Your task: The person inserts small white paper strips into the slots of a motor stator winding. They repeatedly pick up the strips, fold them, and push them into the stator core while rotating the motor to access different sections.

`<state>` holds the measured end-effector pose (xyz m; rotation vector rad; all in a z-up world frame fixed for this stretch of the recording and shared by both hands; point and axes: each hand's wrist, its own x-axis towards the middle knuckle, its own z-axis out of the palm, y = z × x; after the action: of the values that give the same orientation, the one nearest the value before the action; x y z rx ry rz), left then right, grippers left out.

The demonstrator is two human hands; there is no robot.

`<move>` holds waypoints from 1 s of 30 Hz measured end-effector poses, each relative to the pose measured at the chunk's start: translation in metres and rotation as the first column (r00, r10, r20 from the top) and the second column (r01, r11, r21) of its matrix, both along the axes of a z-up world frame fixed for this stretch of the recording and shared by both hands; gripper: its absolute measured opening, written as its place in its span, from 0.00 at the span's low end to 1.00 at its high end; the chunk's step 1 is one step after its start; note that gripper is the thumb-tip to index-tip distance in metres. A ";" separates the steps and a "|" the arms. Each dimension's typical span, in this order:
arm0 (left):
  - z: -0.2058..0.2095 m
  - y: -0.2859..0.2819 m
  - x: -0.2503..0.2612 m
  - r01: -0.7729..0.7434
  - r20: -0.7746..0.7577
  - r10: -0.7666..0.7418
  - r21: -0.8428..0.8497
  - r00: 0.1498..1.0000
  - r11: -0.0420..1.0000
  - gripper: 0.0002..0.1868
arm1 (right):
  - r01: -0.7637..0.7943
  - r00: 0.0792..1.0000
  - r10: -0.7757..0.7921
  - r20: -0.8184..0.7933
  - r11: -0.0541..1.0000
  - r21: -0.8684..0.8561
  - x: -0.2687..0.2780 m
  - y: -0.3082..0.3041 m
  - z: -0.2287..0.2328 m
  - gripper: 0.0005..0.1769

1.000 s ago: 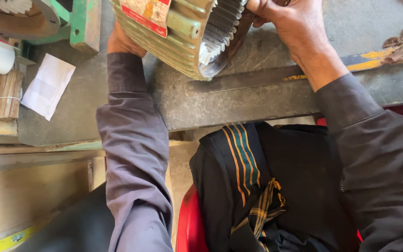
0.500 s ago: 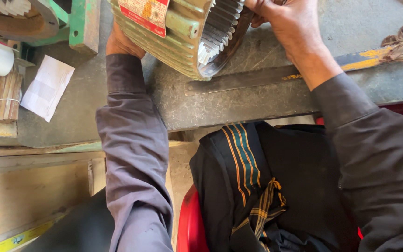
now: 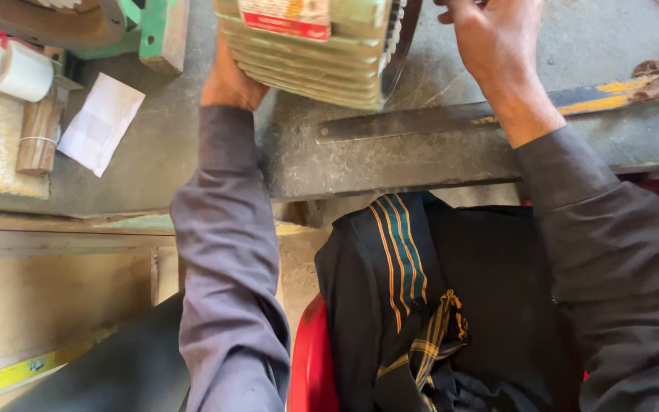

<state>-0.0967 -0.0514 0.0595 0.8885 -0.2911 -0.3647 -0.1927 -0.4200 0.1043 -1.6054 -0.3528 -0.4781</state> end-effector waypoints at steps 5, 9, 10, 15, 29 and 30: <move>0.012 -0.033 -0.047 -0.193 0.096 0.189 0.034 0.977 0.981 0.28 | -0.104 0.989 0.097 0.113 0.993 0.055 -0.028 -0.001 0.012 0.12; 0.024 -0.063 -0.093 -0.451 0.494 0.310 0.194 0.812 0.871 0.23 | -0.202 0.970 0.231 -0.073 0.937 0.284 -0.032 -0.005 0.021 0.25; 0.027 -0.078 -0.099 -0.374 0.294 0.352 0.018 0.888 0.927 0.25 | -0.187 0.969 0.225 -0.105 0.939 0.288 -0.030 -0.004 0.020 0.29; 0.037 -0.137 -0.130 -0.745 0.448 0.645 0.074 0.619 0.663 0.30 | -0.295 0.937 0.333 -0.102 0.915 0.275 -0.026 0.002 0.017 0.43; 0.031 -0.069 -0.141 -0.531 0.338 0.482 0.066 0.809 0.845 0.31 | -0.373 0.927 0.373 -0.022 0.928 0.003 -0.031 -0.003 0.001 0.44; 0.029 -0.068 -0.140 -0.541 0.356 0.484 0.076 0.799 0.837 0.30 | -0.369 0.929 0.369 -0.017 0.930 -0.006 -0.029 -0.006 -0.003 0.42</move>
<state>-0.2368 -0.1195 0.0890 1.1627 -0.3072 0.2781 -0.2220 -0.4256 0.1011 -1.5060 -0.6321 -0.1748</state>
